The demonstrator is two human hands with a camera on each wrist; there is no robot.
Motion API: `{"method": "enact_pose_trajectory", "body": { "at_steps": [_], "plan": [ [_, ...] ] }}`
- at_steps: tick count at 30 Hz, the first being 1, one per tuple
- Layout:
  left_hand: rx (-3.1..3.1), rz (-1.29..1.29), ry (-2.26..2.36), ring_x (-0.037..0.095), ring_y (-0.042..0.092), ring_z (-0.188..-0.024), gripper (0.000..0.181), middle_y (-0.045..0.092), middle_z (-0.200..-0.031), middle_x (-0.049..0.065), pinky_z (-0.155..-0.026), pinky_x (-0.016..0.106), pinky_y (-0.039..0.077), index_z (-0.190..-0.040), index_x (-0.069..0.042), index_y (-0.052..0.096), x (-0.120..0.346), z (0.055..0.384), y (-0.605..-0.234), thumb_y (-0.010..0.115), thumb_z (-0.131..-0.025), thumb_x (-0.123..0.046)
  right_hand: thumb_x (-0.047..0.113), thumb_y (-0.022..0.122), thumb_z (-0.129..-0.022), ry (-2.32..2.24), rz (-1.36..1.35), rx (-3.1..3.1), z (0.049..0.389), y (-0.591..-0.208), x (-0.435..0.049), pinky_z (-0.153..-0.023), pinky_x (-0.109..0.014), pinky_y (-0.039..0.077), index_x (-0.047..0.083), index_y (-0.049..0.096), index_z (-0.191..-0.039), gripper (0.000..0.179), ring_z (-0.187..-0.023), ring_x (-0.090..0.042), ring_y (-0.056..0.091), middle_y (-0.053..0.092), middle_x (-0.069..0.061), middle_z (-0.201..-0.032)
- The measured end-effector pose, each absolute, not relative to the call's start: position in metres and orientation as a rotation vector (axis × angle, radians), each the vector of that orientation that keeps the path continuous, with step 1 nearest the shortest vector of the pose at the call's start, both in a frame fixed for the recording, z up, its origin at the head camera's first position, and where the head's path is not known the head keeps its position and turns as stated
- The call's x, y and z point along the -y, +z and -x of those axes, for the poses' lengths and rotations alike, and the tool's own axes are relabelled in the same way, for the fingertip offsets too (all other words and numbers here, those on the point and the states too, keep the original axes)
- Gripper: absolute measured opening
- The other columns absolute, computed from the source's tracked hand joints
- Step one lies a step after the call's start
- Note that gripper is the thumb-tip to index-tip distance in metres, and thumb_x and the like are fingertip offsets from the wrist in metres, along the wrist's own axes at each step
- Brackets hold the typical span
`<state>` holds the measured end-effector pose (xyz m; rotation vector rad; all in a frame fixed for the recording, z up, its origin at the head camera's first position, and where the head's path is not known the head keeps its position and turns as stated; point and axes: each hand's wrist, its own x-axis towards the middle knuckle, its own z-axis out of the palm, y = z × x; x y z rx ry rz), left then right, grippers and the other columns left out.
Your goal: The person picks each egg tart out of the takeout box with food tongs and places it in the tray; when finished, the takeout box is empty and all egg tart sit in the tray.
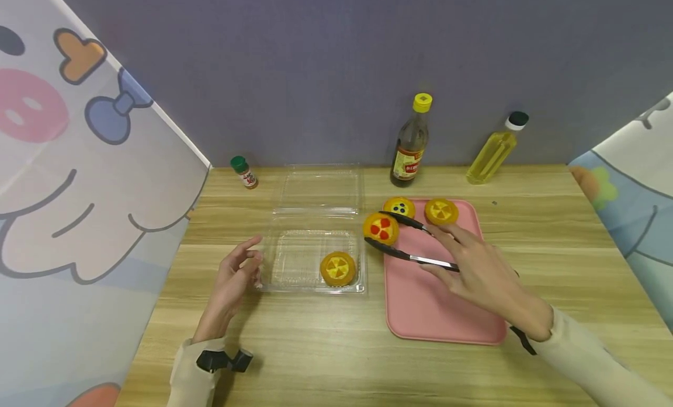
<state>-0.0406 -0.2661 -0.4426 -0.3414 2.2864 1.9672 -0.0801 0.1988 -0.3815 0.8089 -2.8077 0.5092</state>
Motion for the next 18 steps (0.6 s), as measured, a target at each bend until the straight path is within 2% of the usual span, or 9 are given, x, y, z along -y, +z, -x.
{"method": "enact_pose_trajectory", "body": {
  "at_steps": [5,12,18],
  "plan": [
    [-2.296,0.357,1.955,0.006,0.051,-0.067,0.048,0.053,-0.111,0.007,-0.058,0.022,0.047,-0.156,-0.008,0.044,0.267,0.041,-0.443,0.052,-0.109,-0.01,0.044,0.085,-0.085,0.478,-0.796,2.803,0.077,-0.384,-0.206,-0.049,-0.03,0.045,0.018,0.056,-0.151,0.076,-0.078,-0.02,0.061,0.064,-0.01,-0.135],
    [-2.306,0.342,1.927,0.006,0.05,-0.069,0.049,0.054,-0.112,0.007,-0.06,0.022,0.046,-0.158,-0.006,0.041,0.268,0.04,-0.443,0.051,-0.11,-0.01,0.043,0.087,-0.083,0.458,-0.784,2.824,0.074,-0.39,-0.214,-0.052,-0.033,0.049,0.011,0.061,-0.143,0.072,-0.08,-0.022,0.065,0.066,-0.01,-0.127],
    [-2.303,0.342,1.928,0.006,0.05,-0.069,0.048,0.053,-0.113,0.007,-0.06,0.022,0.046,-0.158,-0.008,0.041,0.267,0.042,-0.443,0.05,-0.11,-0.01,0.043,0.087,-0.083,0.438,-0.782,2.84,0.072,-0.394,-0.219,-0.051,-0.031,0.049,0.008,0.063,-0.139,0.07,-0.078,-0.019,0.064,0.067,-0.011,-0.123]
  ]
}}
